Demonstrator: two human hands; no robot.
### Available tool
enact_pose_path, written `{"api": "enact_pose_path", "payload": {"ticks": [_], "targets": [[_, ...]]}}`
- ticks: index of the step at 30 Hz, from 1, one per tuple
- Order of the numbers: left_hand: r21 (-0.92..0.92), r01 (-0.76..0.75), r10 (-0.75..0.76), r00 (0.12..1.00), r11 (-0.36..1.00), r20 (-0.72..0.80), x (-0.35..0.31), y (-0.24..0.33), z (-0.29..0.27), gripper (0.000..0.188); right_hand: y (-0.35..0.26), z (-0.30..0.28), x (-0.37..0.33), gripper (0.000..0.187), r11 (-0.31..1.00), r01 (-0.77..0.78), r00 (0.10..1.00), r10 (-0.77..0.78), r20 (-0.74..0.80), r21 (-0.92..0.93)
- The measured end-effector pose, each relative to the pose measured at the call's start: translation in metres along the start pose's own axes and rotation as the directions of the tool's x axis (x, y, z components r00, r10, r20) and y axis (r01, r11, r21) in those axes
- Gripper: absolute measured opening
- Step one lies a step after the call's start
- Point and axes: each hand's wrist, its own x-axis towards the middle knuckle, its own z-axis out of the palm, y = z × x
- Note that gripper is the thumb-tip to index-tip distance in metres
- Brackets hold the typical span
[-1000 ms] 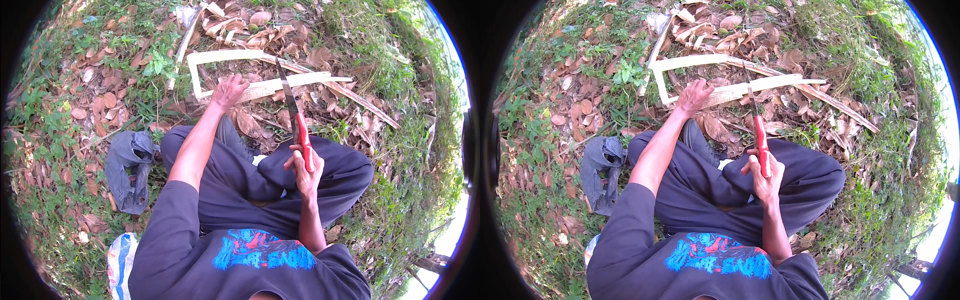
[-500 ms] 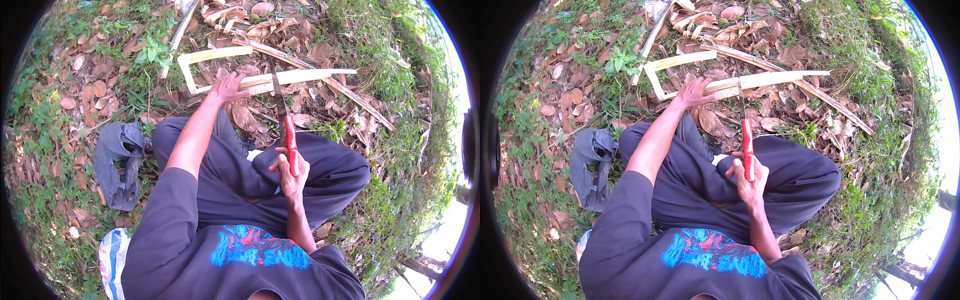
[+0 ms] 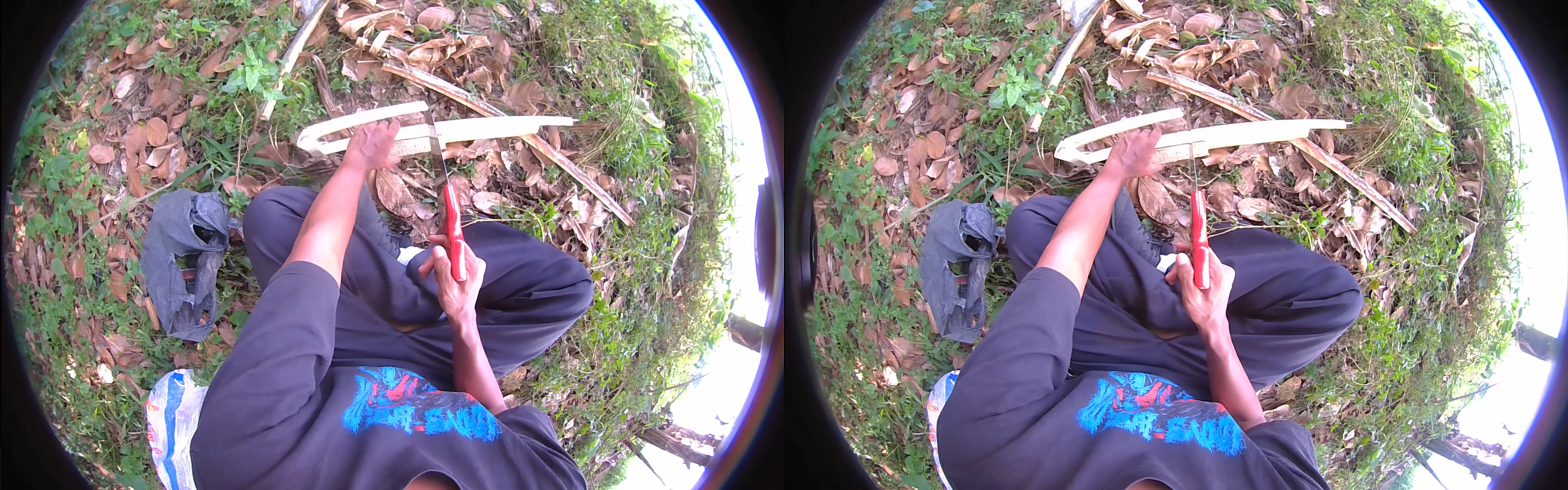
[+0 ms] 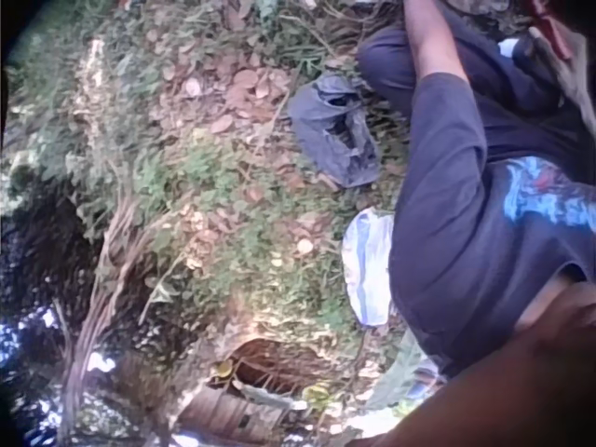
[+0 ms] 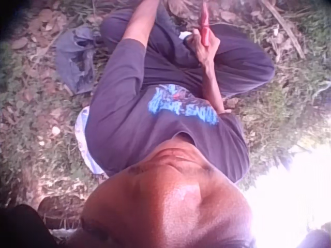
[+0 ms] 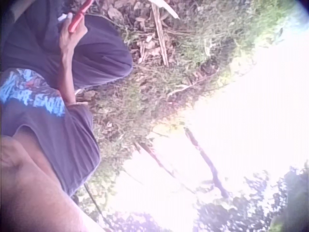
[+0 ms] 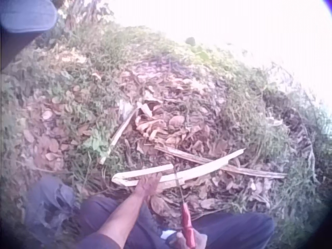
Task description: The person sits on the ground and uses a red hand saw to cut a long piece of bamboo into smaller sections. The person holds the bamboo with one hand and saws with the other, occasionally adjusting the position of the bamboo or the cut pieces.
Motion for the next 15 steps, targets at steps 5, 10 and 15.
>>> {"api": "enact_pose_path", "payload": {"ticks": [5,10,15], "targets": [[0.0,-0.027,0.027,0.999,1.0,-0.019,-0.003,-0.007,0.013,0.091,0.013,0.009,0.0,0.028,1.0,-0.016,1.0,0.016,-0.015,0.002],[-0.039,-0.02,0.019,1.0,0.999,-0.015,-0.001,-0.007,0.009,0.092,0.014,0.007,0.002,0.021,0.998,-0.008,1.0,0.008,0.0,-0.07],[-0.037,0.028,-0.025,0.997,0.999,0.076,0.004,-0.001,-0.006,0.094,0.024,0.003,0.005,0.015,0.991,0.005,0.999,0.001,0.043,-0.13]]}}
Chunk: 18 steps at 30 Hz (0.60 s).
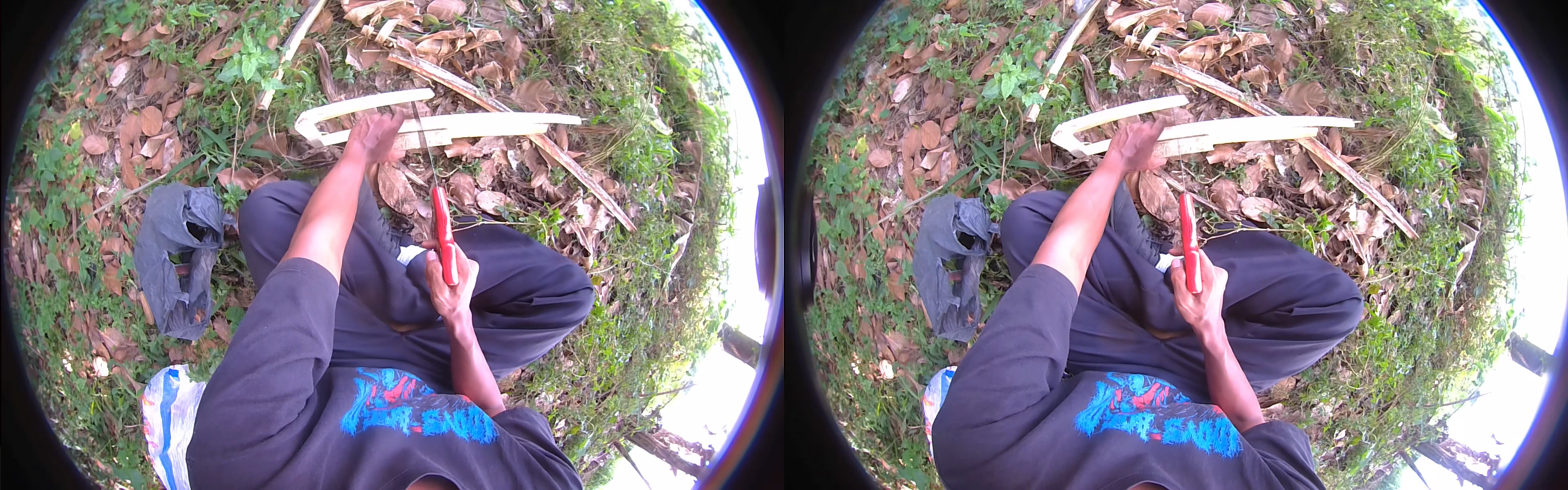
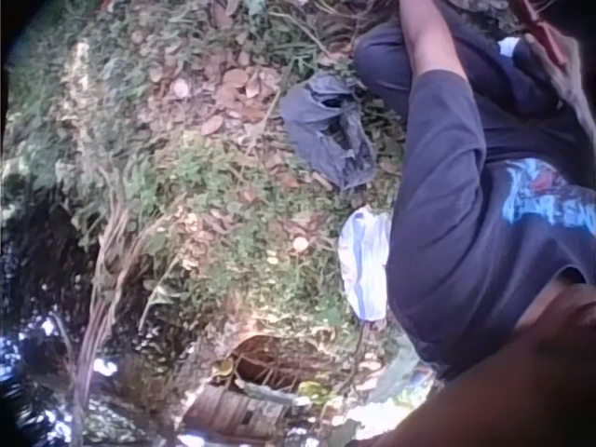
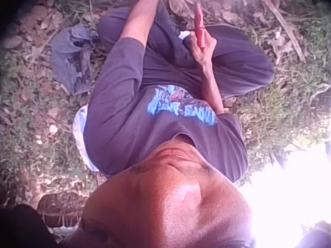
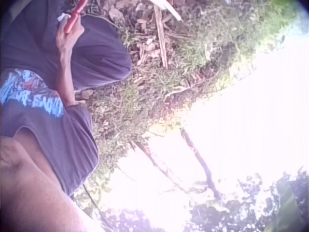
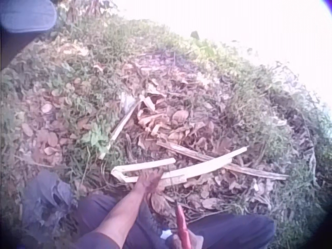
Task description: The person sits on the ground and uses a red hand saw to cut a long piece of bamboo into smaller sections. The person holds the bamboo with one hand and saws with the other, occasionally adjusting the position of the bamboo or the cut pieces.
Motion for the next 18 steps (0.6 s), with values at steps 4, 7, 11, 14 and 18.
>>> {"api": "enact_pose_path", "payload": {"ticks": [4,7,11,14,18], "targets": [[0.017,0.003,-0.003,1.0,1.0,-0.01,-0.002,0.002,-0.001,0.095,0.0,-0.001,-0.01,0.015,1.0,-0.011,0.998,0.01,-0.064,-0.025],[0.025,0.009,-0.01,0.999,1.0,0.031,-0.001,0.004,-0.007,0.095,-0.005,-0.004,-0.011,0.01,0.999,0.006,0.999,-0.008,-0.047,-0.038],[0.019,0.005,-0.005,0.999,1.0,0.039,0.002,0.005,-0.01,0.091,0.012,-0.002,-0.004,0.009,0.99,0.077,0.995,-0.083,-0.046,-0.119],[0.028,0.019,-0.021,0.996,0.999,0.091,0.008,-0.001,-0.006,0.089,0.006,-0.001,-0.021,0.012,0.994,0.052,0.994,-0.061,-0.092,-0.098],[0.014,0.065,-0.066,0.974,0.998,0.217,0.011,0.008,-0.018,0.084,-0.011,-0.006,-0.018,0.018,0.998,0.048,0.987,-0.054,-0.154,-0.047]]}}
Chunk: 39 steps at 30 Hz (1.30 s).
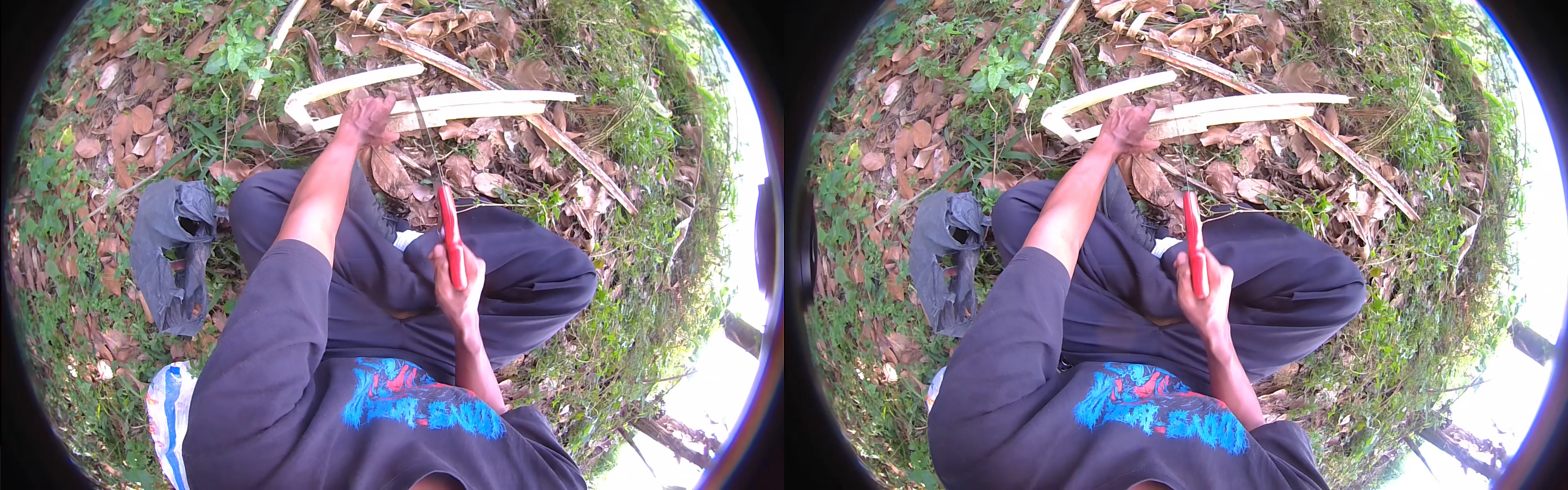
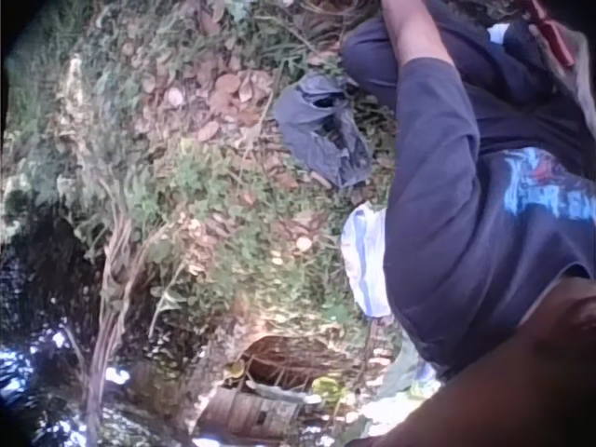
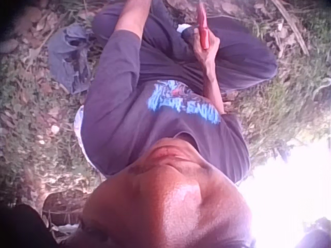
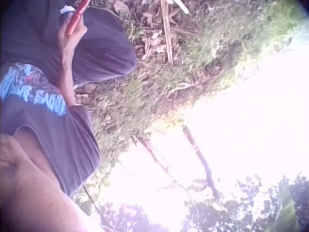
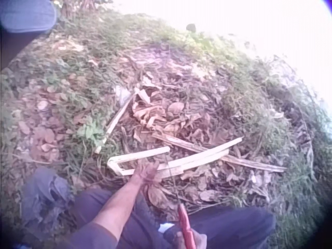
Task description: The person sits on the ground and uses a red hand saw to cut a long piece of bamboo into smaller sections. The person holds the bamboo with one hand and saws with the other, occasionally adjusting the position of the bamboo or the cut pieces.
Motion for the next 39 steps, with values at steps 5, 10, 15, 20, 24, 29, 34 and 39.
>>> {"api": "enact_pose_path", "payload": {"ticks": [5,10,15,20,24,29,34,39], "targets": [[0.036,-0.037,0.036,0.999,0.999,0.012,0.0,-0.003,0.0,0.087,0.017,0.003,0.006,0.017,0.998,0.002,0.998,0.002,0.063,-0.057],[-0.033,-0.033,0.033,0.999,0.999,0.009,0.002,-0.004,0.001,0.08,0.021,0.012,0.012,0.011,0.994,0.077,0.994,-0.071,0.085,-0.075],[-0.003,-0.027,0.027,0.999,1.0,0.028,0.001,-0.001,-0.001,0.077,0.021,0.01,-0.007,0.015,0.996,0.084,0.993,-0.082,0.08,-0.018],[-0.062,-0.016,0.019,0.999,0.998,0.037,0.005,-0.001,0.007,0.077,0.037,0.011,0.03,0.009,1.0,0.002,0.999,-0.002,0.054,-0.009],[-0.01,-0.044,0.043,0.998,0.999,-0.045,0.007,-0.005,0.009,0.08,0.029,0.004,-0.025,0.01,0.999,-0.016,0.998,0.013,0.064,0.046],[-0.068,-0.098,0.094,0.993,0.993,-0.065,0.008,-0.006,0.015,0.076,0.044,0.015,0.041,0.018,0.998,0.026,0.998,-0.023,0.06,-0.051],[-0.031,-0.07,0.068,0.995,0.997,-0.071,0.009,-0.005,0.013,0.072,0.027,0.009,-0.009,0.016,0.996,0.063,0.998,-0.064,0.022,0.061],[-0.074,-0.041,0.038,0.998,0.996,-0.044,0.012,0.0,0.008,0.066,0.027,0.007,0.055,0.013,0.998,-0.051,0.991,0.055,0.122,-0.036]]}}
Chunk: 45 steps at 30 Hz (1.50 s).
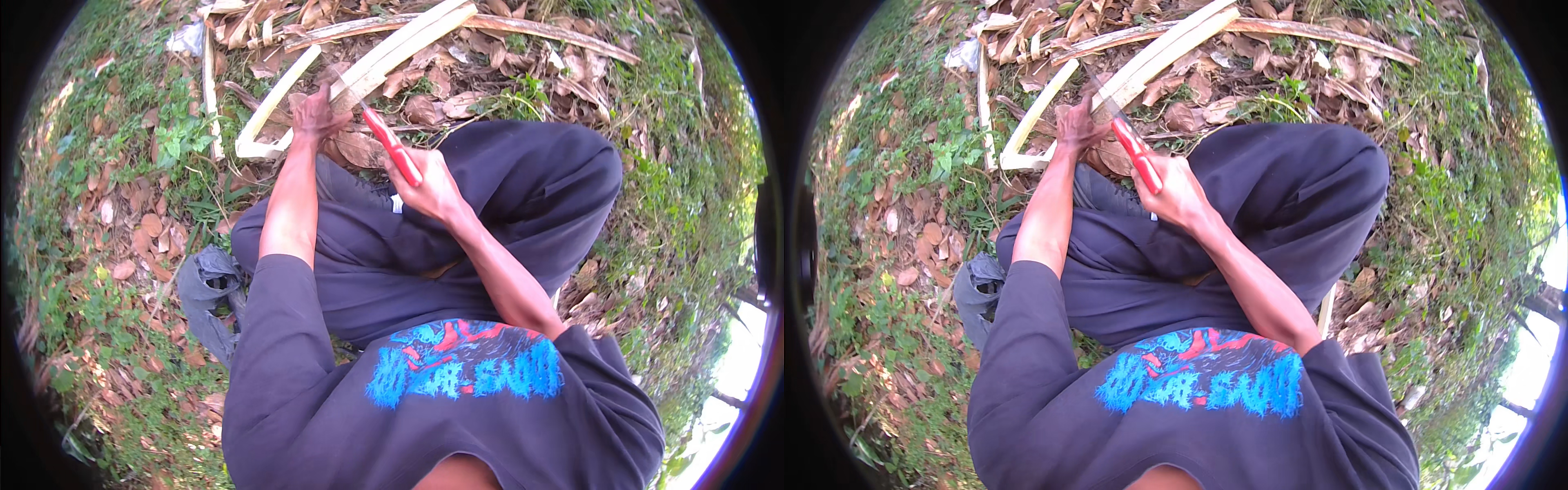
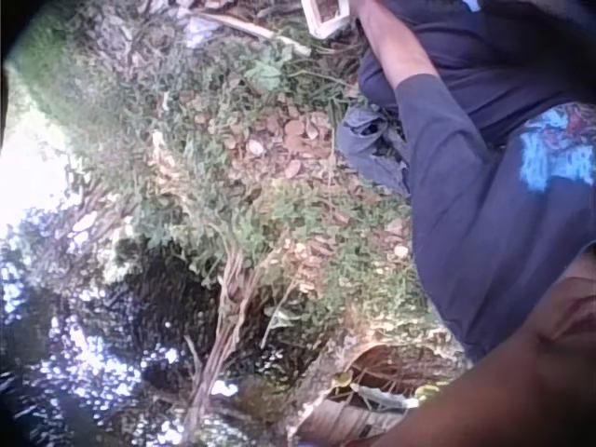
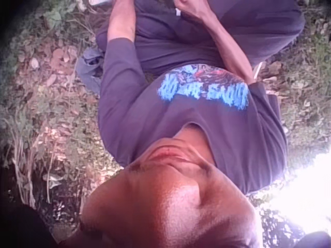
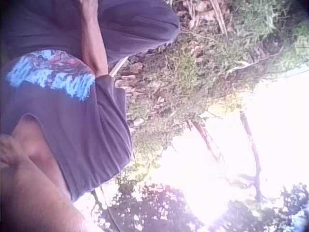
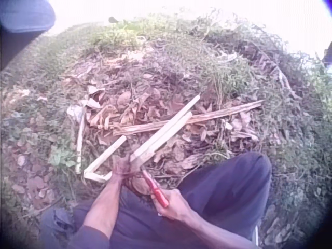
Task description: The person sits on the ground and uses a red hand saw to cut a long piece of bamboo into smaller sections. The person holds the bamboo with one hand and saws with the other, occasionally adjusting the position of the bamboo or the cut pieces.
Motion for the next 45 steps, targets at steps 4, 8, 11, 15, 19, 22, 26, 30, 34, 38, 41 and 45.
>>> {"api": "enact_pose_path", "payload": {"ticks": [4,8,11,15,19,22,26,30,34,38,41,45], "targets": [[0.049,0.005,-0.003,1.0,0.999,-0.028,-0.004,0.001,0.001,0.079,0.006,-0.004,-0.06,0.011,0.996,0.042,0.999,-0.043,0.005,0.077],[0.086,0.036,-0.039,0.999,0.996,0.032,-0.004,0.009,0.0,0.094,0.021,0.004,-0.005,0.013,0.981,0.176,0.981,-0.169,-0.092,0.077],[0.149,0.025,-0.033,0.998,0.988,0.052,-0.005,0.011,-0.009,0.098,0.011,0.001,-0.049,0.014,0.968,0.222,0.973,-0.213,-0.09,0.114],[0.144,0.027,-0.034,0.998,0.989,0.048,0.0,0.014,-0.004,0.097,0.032,-0.009,-0.001,0.015,0.982,0.169,0.983,-0.162,-0.083,0.083],[0.13,0.034,-0.041,0.998,0.991,0.057,0.0,0.009,-0.007,0.096,0.021,-0.001,-0.029,0.009,0.965,0.26,0.964,-0.257,-0.074,0.034],[0.202,0.003,-0.007,1.0,0.979,0.018,-0.002,0.011,-0.008,0.093,0.034,-0.013,-0.051,0.007,0.967,0.23,0.972,-0.222,-0.082,0.107],[0.166,0.021,-0.027,0.999,0.986,0.029,-0.005,0.022,-0.009,0.093,0.041,0.002,-0.001,0.013,0.982,0.188,0.981,-0.188,-0.044,-0.011],[0.136,0.039,-0.043,0.999,0.99,0.025,-0.01,0.017,-0.013,0.088,0.024,-0.022,-0.068,0.011,0.982,0.134,0.99,-0.126,-0.069,0.133],[0.098,0.075,-0.073,0.997,0.992,-0.027,0.0,0.018,-0.009,0.085,0.017,-0.035,-0.051,0.014,0.993,0.038,0.998,-0.033,-0.046,0.114],[0.118,0.042,-0.042,0.999,0.992,-0.008,-0.007,0.021,-0.011,0.082,0.008,-0.043,-0.061,0.017,0.991,0.049,0.998,-0.045,-0.032,0.126],[0.121,0.058,-0.056,0.998,0.991,-0.018,-0.003,0.016,-0.005,0.083,0.012,-0.024,-0.063,0.016,0.98,0.155,0.988,-0.151,-0.044,0.122],[0.159,0.068,-0.07,0.997,0.985,0.009,0.005,0.013,-0.001,0.084,0.01,-0.006,-0.046,0.015,0.99,0.128,0.992,-0.128,0.004,0.063]]}}
